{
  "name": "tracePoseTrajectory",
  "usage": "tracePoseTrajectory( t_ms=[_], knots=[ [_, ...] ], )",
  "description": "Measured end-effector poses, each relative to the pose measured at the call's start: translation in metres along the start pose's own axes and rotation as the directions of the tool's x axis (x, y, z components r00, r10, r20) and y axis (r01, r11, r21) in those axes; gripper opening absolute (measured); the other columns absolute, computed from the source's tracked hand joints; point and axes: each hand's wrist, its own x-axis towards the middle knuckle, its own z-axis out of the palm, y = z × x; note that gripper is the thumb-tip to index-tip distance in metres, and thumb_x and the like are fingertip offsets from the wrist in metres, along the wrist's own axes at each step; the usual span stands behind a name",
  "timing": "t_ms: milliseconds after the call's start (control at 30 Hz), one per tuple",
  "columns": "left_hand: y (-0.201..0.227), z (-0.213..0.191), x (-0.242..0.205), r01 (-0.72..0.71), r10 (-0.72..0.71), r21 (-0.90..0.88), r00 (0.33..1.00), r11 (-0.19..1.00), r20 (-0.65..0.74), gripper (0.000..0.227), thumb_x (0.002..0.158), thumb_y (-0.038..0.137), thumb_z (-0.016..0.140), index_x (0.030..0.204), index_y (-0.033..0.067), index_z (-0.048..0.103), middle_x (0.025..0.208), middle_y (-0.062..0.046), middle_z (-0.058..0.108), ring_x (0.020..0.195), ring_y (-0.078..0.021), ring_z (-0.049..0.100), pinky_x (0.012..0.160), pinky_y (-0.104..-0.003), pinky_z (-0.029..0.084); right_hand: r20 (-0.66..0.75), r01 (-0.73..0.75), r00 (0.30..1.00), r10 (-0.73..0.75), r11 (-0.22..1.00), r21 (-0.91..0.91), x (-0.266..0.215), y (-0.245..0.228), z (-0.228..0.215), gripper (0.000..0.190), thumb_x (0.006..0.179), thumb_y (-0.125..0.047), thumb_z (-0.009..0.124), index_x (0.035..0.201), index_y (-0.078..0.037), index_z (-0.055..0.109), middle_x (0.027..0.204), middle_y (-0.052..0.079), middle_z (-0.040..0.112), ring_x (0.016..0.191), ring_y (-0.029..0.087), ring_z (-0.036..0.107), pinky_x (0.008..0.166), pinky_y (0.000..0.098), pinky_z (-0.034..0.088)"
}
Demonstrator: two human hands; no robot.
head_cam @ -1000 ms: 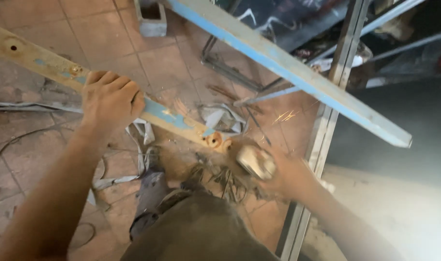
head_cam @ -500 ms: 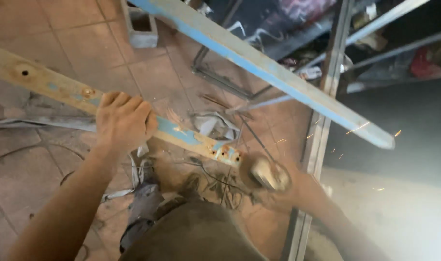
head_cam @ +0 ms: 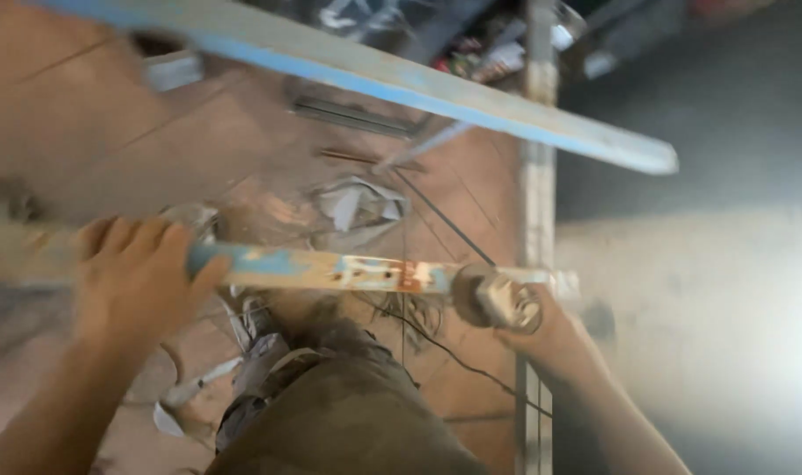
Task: Disassembling a metal frame using a wrench and hammer, then sanding the surface with an angle grinder
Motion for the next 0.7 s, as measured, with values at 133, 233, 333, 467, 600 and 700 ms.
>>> tracePoseTrajectory(
  t_ms=[133,233,333,467,600,700],
  knots=[
    [0.031,-0.019,0.024,-0.131,0.108,0.327,0.99,0.936,0.088,0.07,0.082,0.088,0.043,0.119,0.0317,0.063,0.122,0.006,0.071,0.113,-0.0196,0.073,0.098,-0.035,0.055,-0.203,-0.139,0.974,0.101,0.973,-0.183,0.005,0.062,-0.03,0.072,0.065,-0.036,0.087,0.128,-0.02,0.056,0.108,0.006,0.075,0.098,0.02,0.071,0.084,0.035,0.051],
    [0.059,-0.028,0.056,-0.282,0.138,0.269,0.882,0.921,0.452,0.072,0.082,0.085,0.049,0.138,0.0393,0.044,0.131,0.009,0.068,0.11,-0.0215,0.075,0.088,-0.038,0.061,-0.216,-0.16,0.97,0.108,0.958,-0.238,0.008,0.056,-0.021,0.082,0.063,-0.045,0.087,0.135,-0.024,0.053,0.116,0.006,0.074,0.105,0.029,0.072,0.086,0.0399,0.051],
    [0.08,-0.03,0.087,-0.447,0.205,0.215,0.718,0.868,0.666,0.082,0.078,0.075,0.064,0.151,0.0491,0.033,0.128,0.015,0.072,0.107,-0.0139,0.076,0.085,-0.032,0.059,-0.081,-0.187,0.982,0.172,0.948,-0.258,-0.017,0.008,0.006,0.077,0.065,-0.052,0.086,0.131,-0.03,0.055,0.115,0.0,0.077,0.103,0.027,0.075,0.086,0.0386,0.054],
    [0.099,-0.043,0.107,-0.455,0.166,0.149,0.581,0.878,0.797,0.082,0.085,0.07,0.074,0.155,0.0572,0.032,0.092,0.016,0.078,0.059,-0.0035,0.061,0.057,-0.019,0.045,0.082,-0.093,0.989,0.126,0.942,-0.324,-0.012,-0.024,0.014,0.071,0.07,-0.052,0.083,0.132,-0.036,0.052,0.111,-0.004,0.078,0.093,0.023,0.077,0.078,0.0372,0.059],
    [0.105,-0.036,0.122,-0.517,0.096,0.166,0.443,0.84,0.891,0.092,0.086,0.083,0.064,0.16,0.0447,0.023,0.135,0.016,0.07,0.094,-0.007,0.073,0.076,-0.023,0.054,-0.04,-0.522,0.852,0.523,0.837,-0.164,0.009,-0.001,-0.033,0.08,0.082,-0.046,0.08,0.148,-0.025,0.042,0.11,0.004,0.077,0.089,0.022,0.073,0.072,0.0368,0.056],
    [0.103,-0.045,0.109,-0.478,0.084,0.193,0.499,0.857,0.862,0.089,0.079,0.083,0.063,0.151,0.0381,0.038,0.12,0.009,0.076,0.101,-0.0122,0.075,0.08,-0.027,0.054,-0.377,-0.424,0.832,0.408,0.905,0.043,0.017,0.049,-0.027,0.062,0.066,-0.04,0.082,0.116,-0.016,0.054,0.103,0.013,0.073,0.089,0.031,0.069,0.077,0.045,0.05]
  ],
)
